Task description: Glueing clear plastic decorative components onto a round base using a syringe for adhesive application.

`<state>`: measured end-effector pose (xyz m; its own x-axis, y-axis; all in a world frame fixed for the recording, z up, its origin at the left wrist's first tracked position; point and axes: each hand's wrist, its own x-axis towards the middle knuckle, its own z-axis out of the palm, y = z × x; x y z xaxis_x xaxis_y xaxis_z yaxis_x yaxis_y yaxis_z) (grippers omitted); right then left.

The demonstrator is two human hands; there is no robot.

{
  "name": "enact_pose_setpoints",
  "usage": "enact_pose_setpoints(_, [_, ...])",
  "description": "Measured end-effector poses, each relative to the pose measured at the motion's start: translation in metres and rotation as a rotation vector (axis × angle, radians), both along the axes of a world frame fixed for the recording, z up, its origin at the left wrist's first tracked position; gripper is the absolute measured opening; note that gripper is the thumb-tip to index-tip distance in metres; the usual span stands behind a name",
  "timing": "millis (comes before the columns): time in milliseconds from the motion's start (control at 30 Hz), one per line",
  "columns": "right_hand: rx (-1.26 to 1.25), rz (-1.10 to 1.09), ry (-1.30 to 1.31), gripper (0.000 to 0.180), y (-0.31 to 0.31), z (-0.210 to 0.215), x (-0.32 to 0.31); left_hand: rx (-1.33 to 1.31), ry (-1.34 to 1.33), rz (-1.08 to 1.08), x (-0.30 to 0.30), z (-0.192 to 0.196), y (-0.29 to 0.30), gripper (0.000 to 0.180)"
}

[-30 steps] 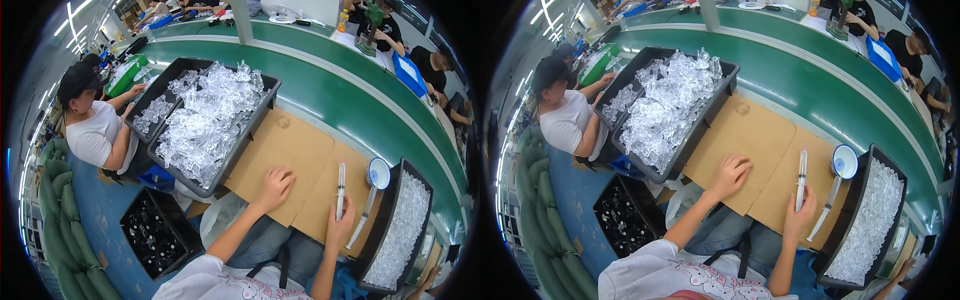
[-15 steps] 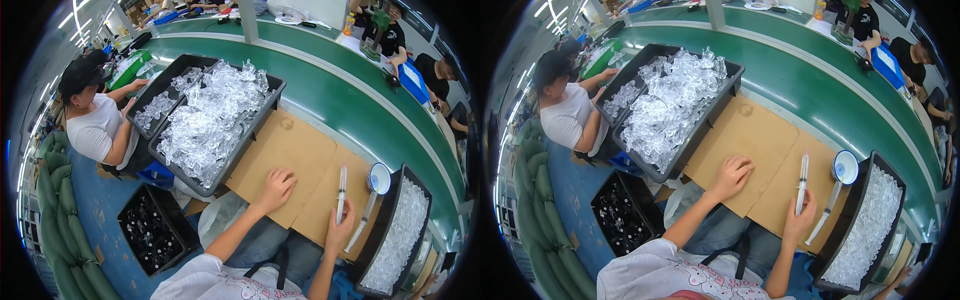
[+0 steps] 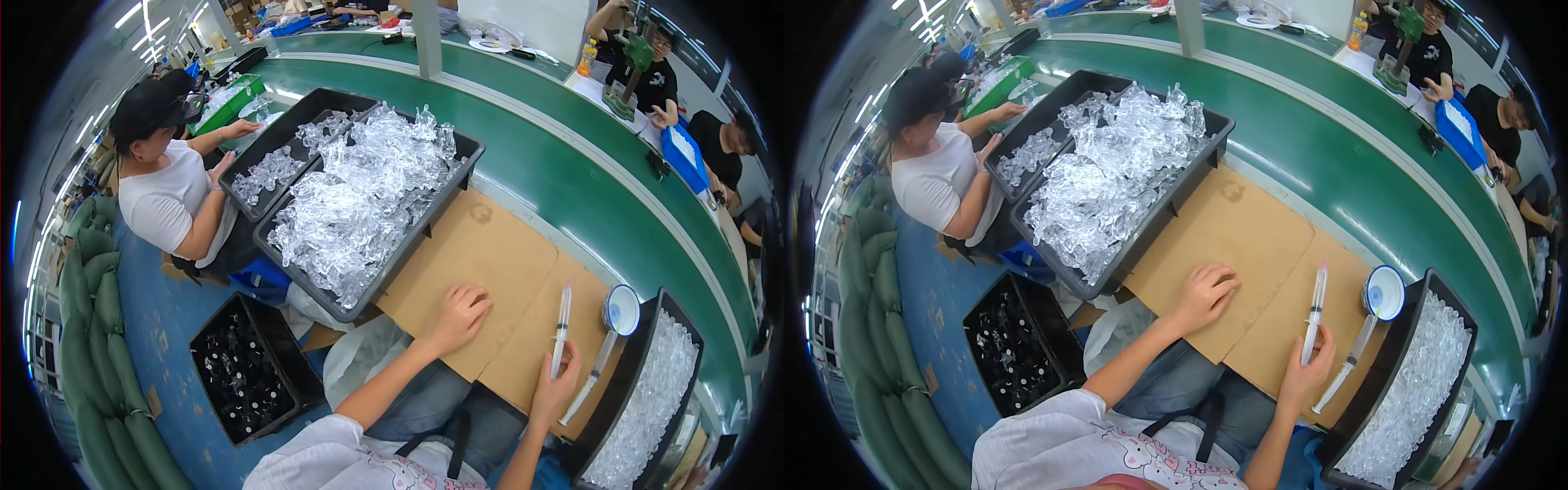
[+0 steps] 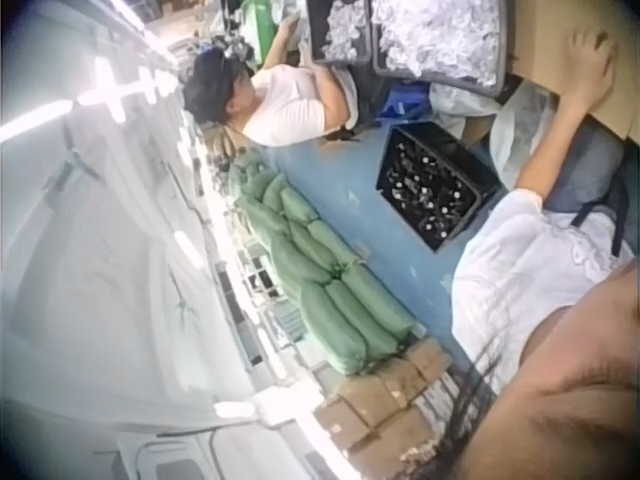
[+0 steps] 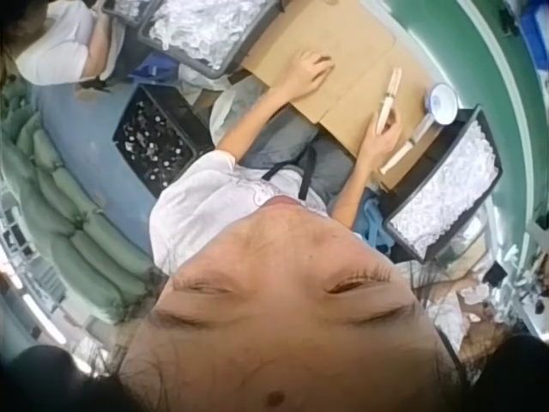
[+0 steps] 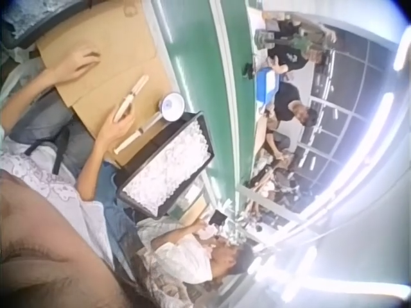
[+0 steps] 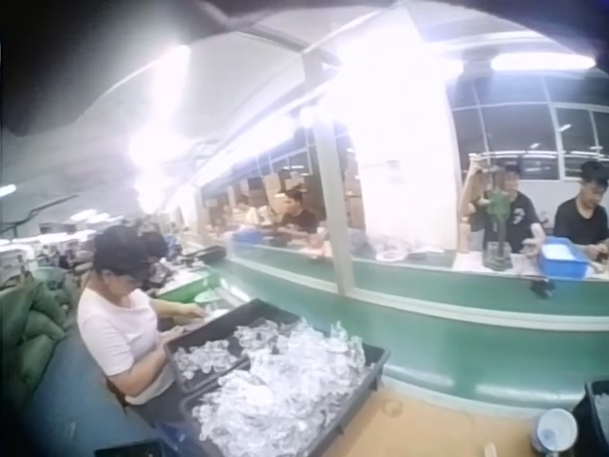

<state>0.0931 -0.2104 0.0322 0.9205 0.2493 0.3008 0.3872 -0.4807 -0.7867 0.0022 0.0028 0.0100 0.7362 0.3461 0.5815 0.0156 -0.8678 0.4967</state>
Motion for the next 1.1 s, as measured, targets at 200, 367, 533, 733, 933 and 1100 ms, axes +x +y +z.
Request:
enact_pose_setpoints(200, [0.016, 0.009, -0.005, 0.041, -0.004, -0.008, 0.003, 0.011, -0.003, 0.007, 0.000, -0.002, -0.001, 0.018])
enact_pose_setpoints(367, [-0.004, 0.031, 0.039, 0.042, -0.006, -0.012, 0.004, -0.036, -0.033, 0.005, 0.000, -0.006, -0.001, 0.016])
enact_pose_setpoints(533, [0.014, 0.053, 0.034, 0.041, -0.008, -0.011, 0.006, -0.038, -0.072, 0.018, 0.000, -0.005, -0.003, 0.013])
enact_pose_setpoints(733, [0.041, 0.037, 0.004, 0.038, -0.003, -0.011, 0.004, -0.043, -0.049, 0.011, 0.001, -0.009, 0.000, 0.011])
enact_pose_setpoints(933, [-0.002, 0.037, -0.015, 0.038, -0.005, -0.008, 0.003, -0.067, -0.051, -0.012, -0.001, -0.008, -0.002, 0.012])
enact_pose_setpoints(1100, [0.022, 0.040, 0.010, 0.038, -0.005, -0.009, 0.003, -0.053, -0.086, 0.003, 0.001, -0.010, -0.002, 0.012])
